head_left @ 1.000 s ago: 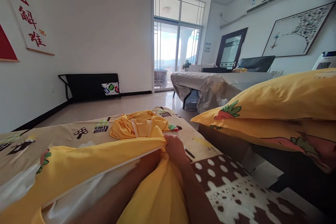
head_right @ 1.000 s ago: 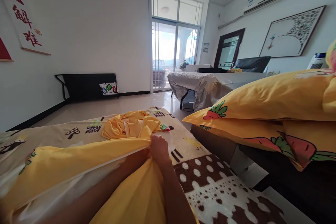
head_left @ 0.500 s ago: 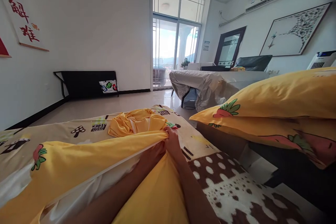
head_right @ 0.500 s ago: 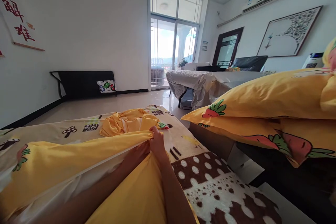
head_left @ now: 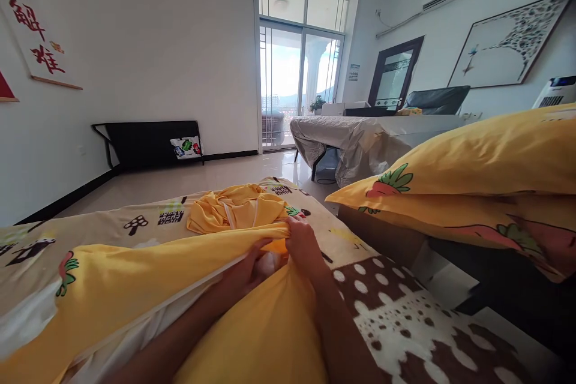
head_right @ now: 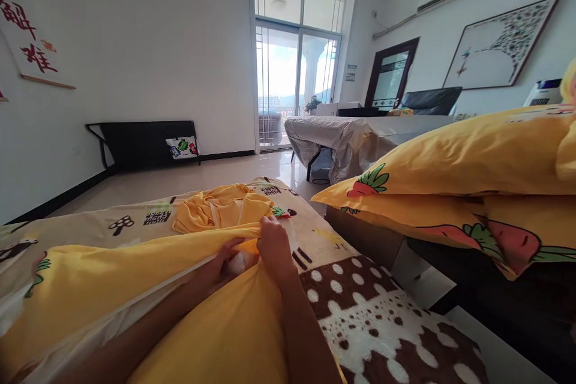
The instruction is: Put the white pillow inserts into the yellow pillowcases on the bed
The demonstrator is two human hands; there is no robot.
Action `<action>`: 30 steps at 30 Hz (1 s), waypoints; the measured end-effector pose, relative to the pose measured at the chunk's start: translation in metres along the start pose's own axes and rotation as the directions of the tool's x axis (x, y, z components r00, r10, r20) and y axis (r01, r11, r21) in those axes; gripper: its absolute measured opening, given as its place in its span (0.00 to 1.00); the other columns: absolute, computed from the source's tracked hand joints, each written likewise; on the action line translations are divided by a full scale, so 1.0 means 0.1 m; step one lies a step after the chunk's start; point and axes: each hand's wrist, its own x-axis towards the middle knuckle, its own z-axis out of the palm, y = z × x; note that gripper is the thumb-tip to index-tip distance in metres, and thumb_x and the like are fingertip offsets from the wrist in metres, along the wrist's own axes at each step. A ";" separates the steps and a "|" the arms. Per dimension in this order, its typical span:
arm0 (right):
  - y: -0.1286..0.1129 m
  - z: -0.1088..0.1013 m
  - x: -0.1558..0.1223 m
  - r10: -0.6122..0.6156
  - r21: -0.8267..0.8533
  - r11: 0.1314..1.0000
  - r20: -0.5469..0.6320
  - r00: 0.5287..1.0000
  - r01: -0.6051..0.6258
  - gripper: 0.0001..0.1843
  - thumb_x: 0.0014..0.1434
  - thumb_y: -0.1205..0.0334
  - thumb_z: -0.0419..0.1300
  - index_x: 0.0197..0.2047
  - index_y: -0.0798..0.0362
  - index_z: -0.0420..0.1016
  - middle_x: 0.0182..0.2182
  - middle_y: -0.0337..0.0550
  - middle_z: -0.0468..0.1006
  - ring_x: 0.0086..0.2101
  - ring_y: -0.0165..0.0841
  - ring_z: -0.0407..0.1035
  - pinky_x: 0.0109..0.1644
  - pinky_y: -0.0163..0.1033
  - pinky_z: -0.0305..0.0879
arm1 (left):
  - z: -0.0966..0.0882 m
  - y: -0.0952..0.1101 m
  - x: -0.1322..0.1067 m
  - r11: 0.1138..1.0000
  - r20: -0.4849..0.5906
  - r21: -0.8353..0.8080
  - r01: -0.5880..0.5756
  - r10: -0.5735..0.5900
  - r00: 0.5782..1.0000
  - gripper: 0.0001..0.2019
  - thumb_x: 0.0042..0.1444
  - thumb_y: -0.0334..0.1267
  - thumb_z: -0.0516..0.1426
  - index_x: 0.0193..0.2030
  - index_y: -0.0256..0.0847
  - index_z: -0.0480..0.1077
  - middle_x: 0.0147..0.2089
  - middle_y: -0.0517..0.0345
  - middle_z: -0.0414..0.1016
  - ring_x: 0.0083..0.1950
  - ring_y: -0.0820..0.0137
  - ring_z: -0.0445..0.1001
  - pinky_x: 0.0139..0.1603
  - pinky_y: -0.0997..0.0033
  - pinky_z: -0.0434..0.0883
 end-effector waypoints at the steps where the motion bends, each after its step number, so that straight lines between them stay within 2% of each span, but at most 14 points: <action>1: -0.06 -0.01 -0.02 0.052 -0.079 0.995 -0.004 0.999 -0.052 0.17 0.46 0.78 0.49 0.36 0.55 0.72 0.40 0.50 0.74 0.40 0.37 0.69 0.42 0.37 0.60 | 0.02 -0.07 0.00 0.995 -0.009 -0.099 0.017 -0.018 1.000 0.30 0.58 0.41 0.52 0.64 0.43 0.44 0.55 0.47 0.69 0.50 0.66 0.72 0.48 0.67 0.70; 3: -0.15 -0.04 -0.06 0.123 -0.174 0.977 -0.017 0.992 -0.124 0.14 0.47 0.76 0.50 0.35 0.54 0.71 0.41 0.50 0.73 0.37 0.36 0.69 0.37 0.37 0.58 | 0.06 -0.20 -0.03 0.984 -0.063 -0.168 0.051 -0.062 0.996 0.28 0.58 0.38 0.52 0.62 0.43 0.44 0.54 0.46 0.70 0.50 0.66 0.72 0.48 0.66 0.71; 5: -0.18 -0.05 -0.08 0.166 -0.176 0.970 -0.038 0.985 -0.170 0.14 0.47 0.75 0.51 0.36 0.53 0.71 0.39 0.49 0.74 0.34 0.36 0.69 0.34 0.36 0.56 | 0.11 -0.28 -0.08 1.000 -0.150 -0.012 0.018 -0.020 0.989 0.23 0.59 0.38 0.51 0.60 0.43 0.50 0.54 0.46 0.71 0.52 0.65 0.71 0.51 0.63 0.70; 6: -0.17 -0.04 -0.07 0.175 -0.142 0.973 -0.049 0.983 -0.180 0.15 0.46 0.75 0.51 0.36 0.53 0.71 0.36 0.48 0.74 0.34 0.35 0.68 0.34 0.36 0.55 | 0.12 -0.29 -0.12 0.994 -0.172 0.108 -0.034 0.052 0.984 0.19 0.60 0.38 0.50 0.58 0.43 0.54 0.53 0.48 0.71 0.52 0.65 0.71 0.52 0.62 0.69; 8: -0.12 -0.01 -0.04 0.157 0.006 0.988 -0.057 0.986 -0.157 0.14 0.43 0.76 0.51 0.33 0.53 0.71 0.29 0.45 0.74 0.32 0.34 0.67 0.34 0.35 0.54 | 0.14 -0.28 -0.17 0.934 -0.107 0.310 -0.180 0.222 0.969 0.12 0.61 0.37 0.49 0.51 0.44 0.62 0.48 0.50 0.74 0.49 0.65 0.72 0.52 0.62 0.68; 10: -0.05 0.07 0.01 0.123 0.277 0.955 -0.035 0.992 -0.109 0.11 0.39 0.74 0.51 0.27 0.54 0.69 0.24 0.41 0.72 0.30 0.33 0.65 0.33 0.34 0.54 | 0.14 -0.23 -0.19 0.888 -0.063 0.392 -0.242 0.288 0.955 0.08 0.62 0.37 0.49 0.43 0.43 0.67 0.42 0.51 0.75 0.43 0.66 0.72 0.49 0.64 0.68; 12: 0.01 0.16 0.07 0.099 0.528 0.845 0.007 0.995 -0.088 0.07 0.38 0.70 0.51 0.24 0.54 0.68 0.22 0.38 0.70 0.28 0.31 0.63 0.31 0.33 0.55 | 0.14 -0.19 -0.15 0.926 -0.099 0.347 -0.151 0.197 0.975 0.07 0.59 0.36 0.51 0.41 0.41 0.67 0.38 0.53 0.74 0.39 0.68 0.71 0.43 0.67 0.69; 15: 0.06 0.28 0.13 0.089 0.676 0.728 0.067 0.994 -0.111 0.09 0.38 0.65 0.51 0.25 0.55 0.69 0.22 0.36 0.70 0.27 0.30 0.62 0.30 0.32 0.56 | 0.12 -0.15 -0.06 0.973 -0.124 0.229 0.005 0.025 0.992 0.08 0.56 0.36 0.53 0.41 0.39 0.68 0.36 0.55 0.73 0.36 0.69 0.70 0.38 0.71 0.69; 17: 0.09 0.34 0.16 0.076 0.700 0.704 0.096 0.993 -0.121 0.11 0.39 0.63 0.51 0.27 0.56 0.70 0.21 0.36 0.69 0.26 0.30 0.62 0.29 0.32 0.57 | 0.08 -0.09 -0.01 0.965 -0.071 0.258 -0.041 0.061 0.996 0.08 0.57 0.37 0.52 0.37 0.39 0.70 0.37 0.54 0.72 0.39 0.68 0.70 0.41 0.69 0.68; 19: 0.12 0.37 0.17 0.066 0.714 0.689 0.107 0.992 -0.123 0.11 0.40 0.61 0.51 0.26 0.56 0.70 0.20 0.35 0.69 0.25 0.29 0.62 0.29 0.32 0.58 | 0.03 0.03 0.01 0.932 0.003 0.332 -0.149 0.157 0.988 0.10 0.59 0.38 0.51 0.34 0.40 0.72 0.42 0.52 0.72 0.44 0.66 0.69 0.47 0.67 0.67; 21: 0.15 0.37 0.18 0.066 0.710 0.695 0.090 0.994 -0.110 0.08 0.39 0.62 0.52 0.23 0.56 0.69 0.19 0.35 0.68 0.25 0.29 0.60 0.29 0.32 0.57 | -0.01 0.17 0.04 0.893 0.096 0.369 -0.257 0.238 0.966 0.11 0.61 0.39 0.49 0.37 0.40 0.72 0.47 0.51 0.72 0.48 0.66 0.68 0.52 0.66 0.65; 23: 0.16 0.34 0.18 0.059 0.701 0.708 0.063 0.996 -0.086 0.05 0.38 0.63 0.52 0.20 0.55 0.67 0.19 0.35 0.67 0.26 0.29 0.59 0.29 0.32 0.55 | -0.05 0.31 0.09 0.881 0.192 0.362 -0.304 0.249 0.949 0.13 0.63 0.39 0.46 0.40 0.41 0.71 0.48 0.52 0.73 0.49 0.67 0.69 0.53 0.67 0.64; 26: 0.12 0.24 0.15 0.011 0.705 0.708 0.050 0.999 -0.043 0.04 0.39 0.64 0.52 0.18 0.55 0.66 0.19 0.35 0.66 0.26 0.28 0.57 0.28 0.32 0.54 | -0.04 0.41 0.21 0.873 0.264 0.397 -0.283 0.186 0.946 0.12 0.64 0.39 0.45 0.42 0.43 0.69 0.46 0.54 0.75 0.46 0.67 0.72 0.50 0.68 0.65; 30: 0.07 0.09 0.11 -0.092 0.790 0.613 0.112 0.989 -0.032 0.08 0.42 0.61 0.53 0.23 0.56 0.70 0.21 0.35 0.68 0.26 0.28 0.59 0.29 0.32 0.55 | 0.04 0.28 0.39 0.852 0.235 0.509 -0.118 -0.005 0.972 0.13 0.61 0.45 0.48 0.42 0.44 0.70 0.43 0.55 0.76 0.43 0.64 0.72 0.50 0.63 0.66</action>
